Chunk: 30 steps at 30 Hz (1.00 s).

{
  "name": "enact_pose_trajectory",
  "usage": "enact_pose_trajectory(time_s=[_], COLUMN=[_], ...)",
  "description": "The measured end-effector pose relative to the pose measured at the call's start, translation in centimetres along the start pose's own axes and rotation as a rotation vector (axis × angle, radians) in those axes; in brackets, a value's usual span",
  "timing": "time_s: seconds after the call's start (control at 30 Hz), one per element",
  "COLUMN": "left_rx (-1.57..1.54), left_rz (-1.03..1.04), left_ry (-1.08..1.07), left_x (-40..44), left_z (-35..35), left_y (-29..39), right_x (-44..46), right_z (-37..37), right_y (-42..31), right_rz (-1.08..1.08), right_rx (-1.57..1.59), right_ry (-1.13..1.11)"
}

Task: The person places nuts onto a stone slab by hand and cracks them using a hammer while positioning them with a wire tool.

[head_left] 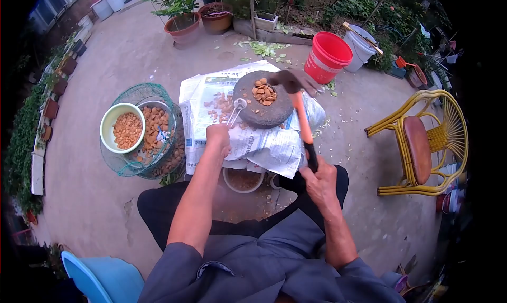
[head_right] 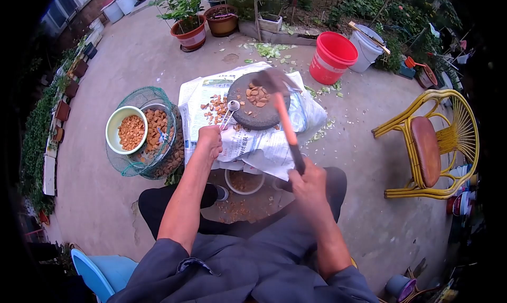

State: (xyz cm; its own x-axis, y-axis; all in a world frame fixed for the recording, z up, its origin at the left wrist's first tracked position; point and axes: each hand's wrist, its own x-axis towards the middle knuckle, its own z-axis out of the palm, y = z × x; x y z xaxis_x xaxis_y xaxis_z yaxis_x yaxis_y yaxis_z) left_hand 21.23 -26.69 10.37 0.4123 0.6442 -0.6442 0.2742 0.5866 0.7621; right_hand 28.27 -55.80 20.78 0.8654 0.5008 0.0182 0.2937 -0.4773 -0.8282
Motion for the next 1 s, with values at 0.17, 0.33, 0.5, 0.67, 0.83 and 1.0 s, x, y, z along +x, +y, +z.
enact_pose_trajectory(time_s=[0.17, 0.33, 0.5, 0.67, 0.83, 1.0], left_rx=[-0.161, -0.205, -0.116, 0.121, 0.901, 0.655], left_rz=[0.04, 0.071, 0.121, 0.301, 0.856, 0.625], left_ry=[0.007, 0.018, -0.032, 0.098, 0.065, 0.03], left_x=[-1.7, -3.3, -3.4, 3.7, 17.9, 13.2], left_z=[-2.4, -2.8, 0.4, 5.3, 4.9, 4.7], left_y=[1.8, 4.7, 5.4, 4.5, 1.2, 3.5], right_x=[-2.1, -5.2, -7.1, -6.5, -6.3, -5.7], right_z=[-2.8, -5.6, -6.3, -6.3, -6.3, -6.9], right_y=[6.2, 6.3, 8.0, 9.9, 11.0, 8.9], right_rz=[0.223, 0.541, 0.68, 0.664, 0.64, 0.72], right_rx=[0.123, 0.288, 0.389, 0.434, 0.426, 0.433], right_ry=[0.007, 0.039, 0.083, 0.062, -0.007, -0.025])
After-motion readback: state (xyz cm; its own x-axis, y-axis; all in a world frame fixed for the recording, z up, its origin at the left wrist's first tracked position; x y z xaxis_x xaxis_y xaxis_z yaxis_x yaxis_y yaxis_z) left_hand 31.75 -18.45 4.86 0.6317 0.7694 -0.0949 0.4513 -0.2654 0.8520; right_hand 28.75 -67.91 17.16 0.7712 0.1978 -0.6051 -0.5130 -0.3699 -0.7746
